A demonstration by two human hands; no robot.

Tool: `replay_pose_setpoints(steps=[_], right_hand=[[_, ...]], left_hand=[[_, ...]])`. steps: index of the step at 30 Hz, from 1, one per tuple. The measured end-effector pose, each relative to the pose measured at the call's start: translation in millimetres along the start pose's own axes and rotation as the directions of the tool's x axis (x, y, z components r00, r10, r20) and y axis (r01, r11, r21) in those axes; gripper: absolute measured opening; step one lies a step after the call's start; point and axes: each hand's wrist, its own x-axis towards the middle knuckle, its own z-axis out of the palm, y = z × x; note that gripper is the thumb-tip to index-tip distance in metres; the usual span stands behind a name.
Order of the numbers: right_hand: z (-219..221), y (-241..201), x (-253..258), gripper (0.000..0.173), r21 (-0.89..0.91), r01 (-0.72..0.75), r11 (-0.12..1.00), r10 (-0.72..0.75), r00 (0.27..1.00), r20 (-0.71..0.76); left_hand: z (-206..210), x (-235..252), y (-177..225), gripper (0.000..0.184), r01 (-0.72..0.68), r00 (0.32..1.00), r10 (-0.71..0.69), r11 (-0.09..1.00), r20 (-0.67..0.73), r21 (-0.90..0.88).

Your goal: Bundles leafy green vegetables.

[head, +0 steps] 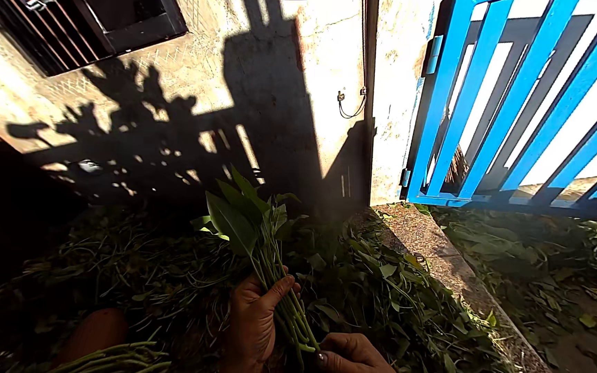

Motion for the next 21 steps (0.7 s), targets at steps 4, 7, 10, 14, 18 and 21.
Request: replay_pose_setpoints(steps=[4,7,10,14,18,21], right_hand=[[3.1,17.0,-1.2,0.043,-0.267,-0.067,0.961,0.002,0.972,-0.237],[-2.7,23.4,-7.3,0.045,-0.437,-0.081,0.896,-0.024,0.973,-0.229],[-19.7,22.5,-20.3,0.036,-0.411,-0.023,0.911,-0.02,0.995,-0.101],[-33.3,23.1,-28.2,0.03,-0.536,0.003,0.844,-0.084,0.988,-0.126],[-27.4,36.6,-16.0,0.029,-0.869,-0.178,0.463,-0.36,0.858,-0.367],[-24.7,40.6,1.6,0.026,-0.475,-0.035,0.879,-0.33,0.674,-0.661]], left_hand=[[-1.4,2.0,-1.1,0.02,-0.029,0.986,0.034,0.999,-0.165,0.032],[-4.6,6.8,0.6,0.019,-0.041,0.966,0.048,0.999,-0.255,0.035],[-12.0,15.2,7.3,0.016,-0.076,0.94,0.083,0.996,-0.332,0.035],[-12.9,16.8,9.8,0.016,-0.099,0.919,0.104,0.995,-0.381,0.033],[-4.7,12.9,6.3,0.014,-0.146,0.895,0.153,0.988,-0.419,0.05],[5.0,10.2,-0.7,0.012,-0.141,0.866,0.116,0.99,-0.487,-0.015]])
